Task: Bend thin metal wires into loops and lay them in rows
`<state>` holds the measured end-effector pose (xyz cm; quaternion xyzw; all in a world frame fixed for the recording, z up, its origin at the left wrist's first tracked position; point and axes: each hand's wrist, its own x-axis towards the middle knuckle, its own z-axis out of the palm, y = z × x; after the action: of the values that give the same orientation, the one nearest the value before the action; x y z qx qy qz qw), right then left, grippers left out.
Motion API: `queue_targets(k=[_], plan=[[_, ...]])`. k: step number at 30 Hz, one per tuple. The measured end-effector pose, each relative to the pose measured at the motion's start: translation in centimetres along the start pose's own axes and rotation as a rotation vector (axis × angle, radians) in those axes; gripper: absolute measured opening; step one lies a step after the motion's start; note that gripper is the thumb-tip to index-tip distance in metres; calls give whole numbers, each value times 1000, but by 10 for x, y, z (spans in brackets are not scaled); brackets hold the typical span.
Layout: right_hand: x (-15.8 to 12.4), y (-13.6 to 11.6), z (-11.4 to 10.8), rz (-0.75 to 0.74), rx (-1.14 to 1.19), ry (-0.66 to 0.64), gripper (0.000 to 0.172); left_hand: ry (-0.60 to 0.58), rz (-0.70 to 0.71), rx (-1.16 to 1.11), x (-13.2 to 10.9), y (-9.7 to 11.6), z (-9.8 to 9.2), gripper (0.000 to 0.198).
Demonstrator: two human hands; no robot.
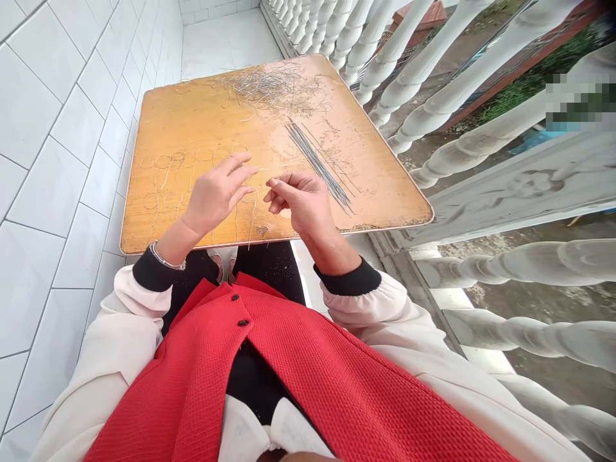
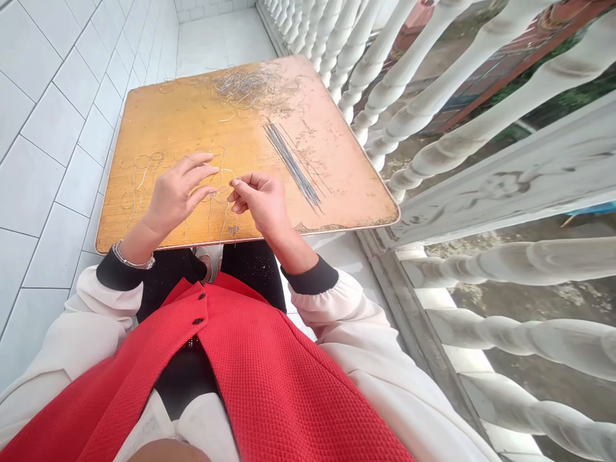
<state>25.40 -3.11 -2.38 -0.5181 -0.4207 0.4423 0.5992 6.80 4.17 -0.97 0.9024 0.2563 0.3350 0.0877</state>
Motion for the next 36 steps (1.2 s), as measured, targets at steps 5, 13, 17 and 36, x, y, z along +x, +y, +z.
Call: queue_targets(k=[5, 13, 17, 36], plan=[[0, 3, 3, -21, 15, 28, 31, 135, -24, 25, -11, 10, 21, 34], [-2, -1, 4, -25, 14, 0, 29, 83, -58, -129, -4, 10, 32, 34], [-4, 0, 3, -25, 30, -41, 28, 27, -13, -163, -2, 8, 28, 36], [-3, -2, -1, -22, 3, -50, 27, -47, -33, -195, -2, 7, 28, 26]])
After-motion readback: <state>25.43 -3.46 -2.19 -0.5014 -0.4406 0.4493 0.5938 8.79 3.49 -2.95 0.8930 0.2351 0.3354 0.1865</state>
